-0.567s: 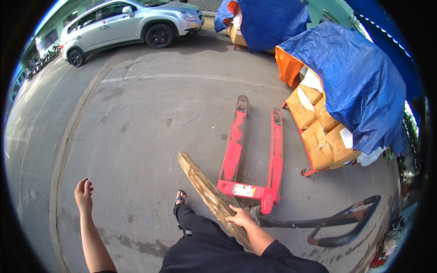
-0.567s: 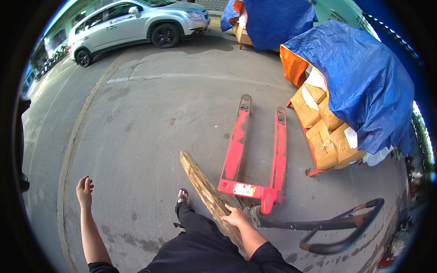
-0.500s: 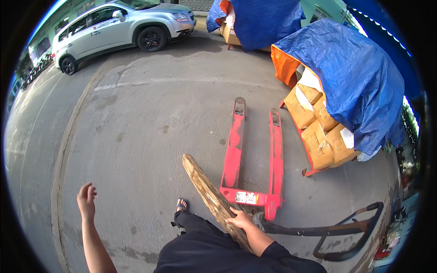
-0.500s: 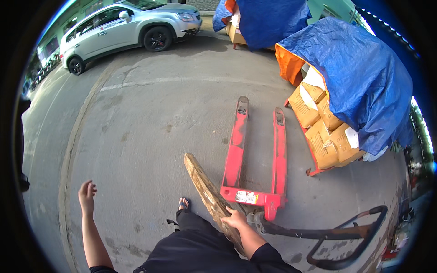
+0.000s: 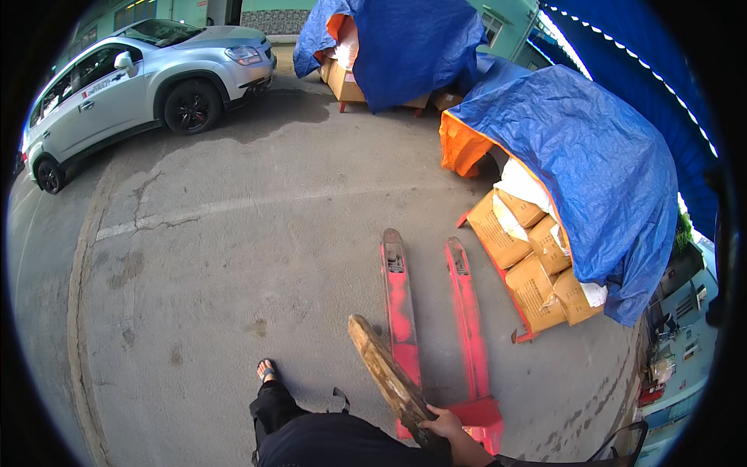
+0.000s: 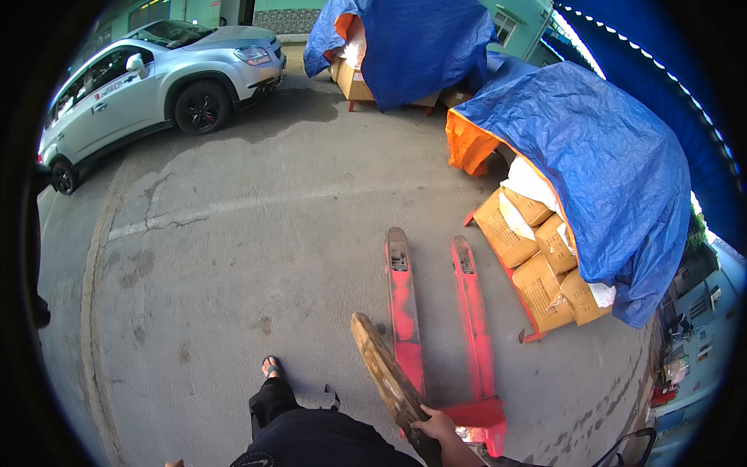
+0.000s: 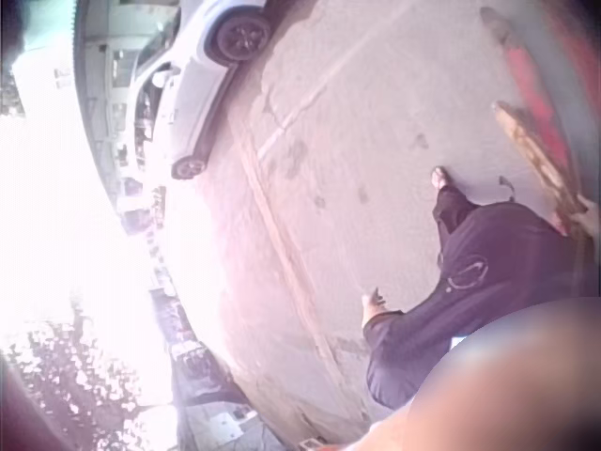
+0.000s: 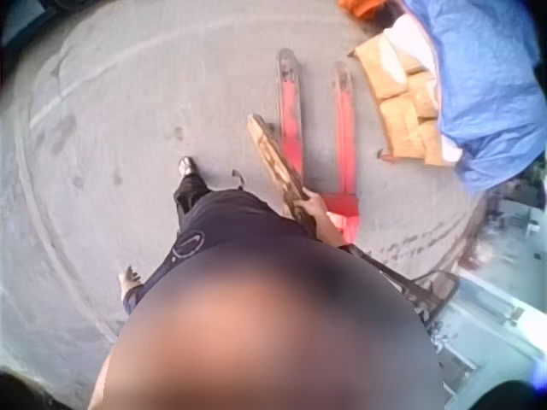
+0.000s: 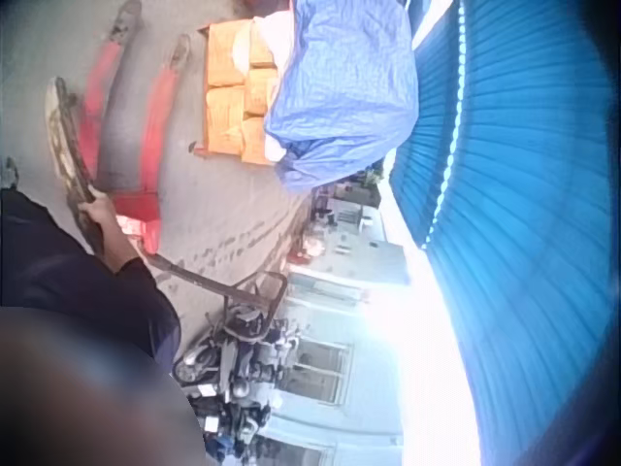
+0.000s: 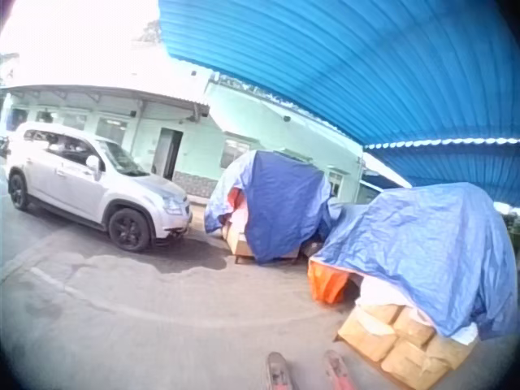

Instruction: The person uses a red pallet jack to lift and move a large white-wrapped pallet across a paved outdoor area. They position the pallet near other covered stacks, then remove a blue tarp from a nearby pallet and place a wooden plank on top of it.

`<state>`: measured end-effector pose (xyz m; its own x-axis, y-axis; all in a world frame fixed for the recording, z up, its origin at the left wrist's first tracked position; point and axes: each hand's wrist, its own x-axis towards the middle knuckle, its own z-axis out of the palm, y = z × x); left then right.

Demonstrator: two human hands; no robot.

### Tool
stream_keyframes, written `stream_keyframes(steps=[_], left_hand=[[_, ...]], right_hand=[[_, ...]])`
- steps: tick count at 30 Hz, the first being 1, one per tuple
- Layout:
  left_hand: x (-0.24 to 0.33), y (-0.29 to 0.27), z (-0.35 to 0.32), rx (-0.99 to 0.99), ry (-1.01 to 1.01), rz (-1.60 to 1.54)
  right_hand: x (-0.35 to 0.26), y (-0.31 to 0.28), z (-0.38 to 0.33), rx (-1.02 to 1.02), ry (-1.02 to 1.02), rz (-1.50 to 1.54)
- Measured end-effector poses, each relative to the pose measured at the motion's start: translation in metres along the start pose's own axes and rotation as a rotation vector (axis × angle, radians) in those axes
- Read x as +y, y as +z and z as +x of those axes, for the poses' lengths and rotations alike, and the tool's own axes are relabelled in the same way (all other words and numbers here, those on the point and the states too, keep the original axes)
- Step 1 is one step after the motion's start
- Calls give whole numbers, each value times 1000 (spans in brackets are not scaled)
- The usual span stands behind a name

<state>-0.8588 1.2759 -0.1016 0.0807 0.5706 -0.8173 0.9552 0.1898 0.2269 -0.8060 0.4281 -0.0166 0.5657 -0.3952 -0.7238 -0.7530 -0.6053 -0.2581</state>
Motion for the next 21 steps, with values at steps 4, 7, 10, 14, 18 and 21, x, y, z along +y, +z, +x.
stream_keyframes(steps=[4, 7, 10, 14, 18, 21], left_hand=[[357, 168, 0, 219, 390, 658], [617, 348, -108, 96, 1194, 739], [793, 519, -272, -132, 1595, 733], [893, 676, -402, -453, 1609, 805], [975, 746, -344, -478, 1480, 1358], [1041, 752, -226, -407, 1068, 1202]], right_hand=[[-98, -31, 49, 107, 115, 217], [-159, -47, 102, 236, 40, 271], [-212, -71, 182, 235, 72, 543], [-286, -150, 308, 217, 117, 703], [-366, -271, 400, 197, 185, 509], [-412, -352, 473, 160, 230, 510]])
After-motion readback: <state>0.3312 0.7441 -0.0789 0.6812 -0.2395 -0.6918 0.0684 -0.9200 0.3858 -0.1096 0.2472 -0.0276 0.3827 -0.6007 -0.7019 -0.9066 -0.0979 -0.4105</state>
